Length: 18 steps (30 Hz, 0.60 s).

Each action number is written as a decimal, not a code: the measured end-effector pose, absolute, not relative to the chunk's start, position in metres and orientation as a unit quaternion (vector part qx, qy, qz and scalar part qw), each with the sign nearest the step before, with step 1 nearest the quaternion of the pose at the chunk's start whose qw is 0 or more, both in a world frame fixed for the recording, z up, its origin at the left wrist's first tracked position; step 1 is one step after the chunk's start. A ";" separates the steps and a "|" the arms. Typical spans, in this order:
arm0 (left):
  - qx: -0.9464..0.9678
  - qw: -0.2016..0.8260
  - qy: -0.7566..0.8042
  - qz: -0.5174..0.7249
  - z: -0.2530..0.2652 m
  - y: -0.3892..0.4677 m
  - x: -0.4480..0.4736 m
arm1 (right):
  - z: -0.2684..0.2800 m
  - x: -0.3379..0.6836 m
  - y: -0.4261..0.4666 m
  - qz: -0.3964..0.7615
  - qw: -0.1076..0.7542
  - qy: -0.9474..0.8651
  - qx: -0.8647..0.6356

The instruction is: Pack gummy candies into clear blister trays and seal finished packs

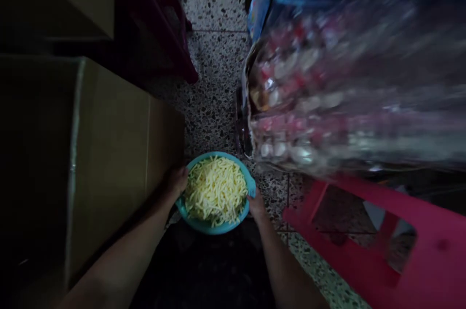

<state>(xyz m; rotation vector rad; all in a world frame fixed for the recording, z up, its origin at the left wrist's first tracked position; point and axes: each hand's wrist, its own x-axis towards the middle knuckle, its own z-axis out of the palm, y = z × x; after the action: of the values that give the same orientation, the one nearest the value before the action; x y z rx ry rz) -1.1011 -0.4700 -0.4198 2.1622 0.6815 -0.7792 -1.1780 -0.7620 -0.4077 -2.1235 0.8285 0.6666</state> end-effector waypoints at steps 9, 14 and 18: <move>0.792 0.454 0.332 -0.238 -0.182 -0.402 -1.155 | -0.160 -1.196 -0.739 0.240 0.440 0.280 -0.819; 0.693 0.585 0.378 -0.185 -0.064 -0.335 -1.175 | -0.011 -1.159 -0.696 0.229 0.444 0.227 -0.836; 0.602 0.649 0.457 -0.090 0.004 -0.287 -1.178 | 0.064 -1.130 -0.643 0.199 0.475 0.160 -0.842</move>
<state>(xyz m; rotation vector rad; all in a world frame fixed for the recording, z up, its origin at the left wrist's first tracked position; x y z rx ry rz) -1.1783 -0.2870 0.0039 1.3674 1.0384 -0.2043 -1.1295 -0.6428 0.0639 -2.0581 0.3912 0.4872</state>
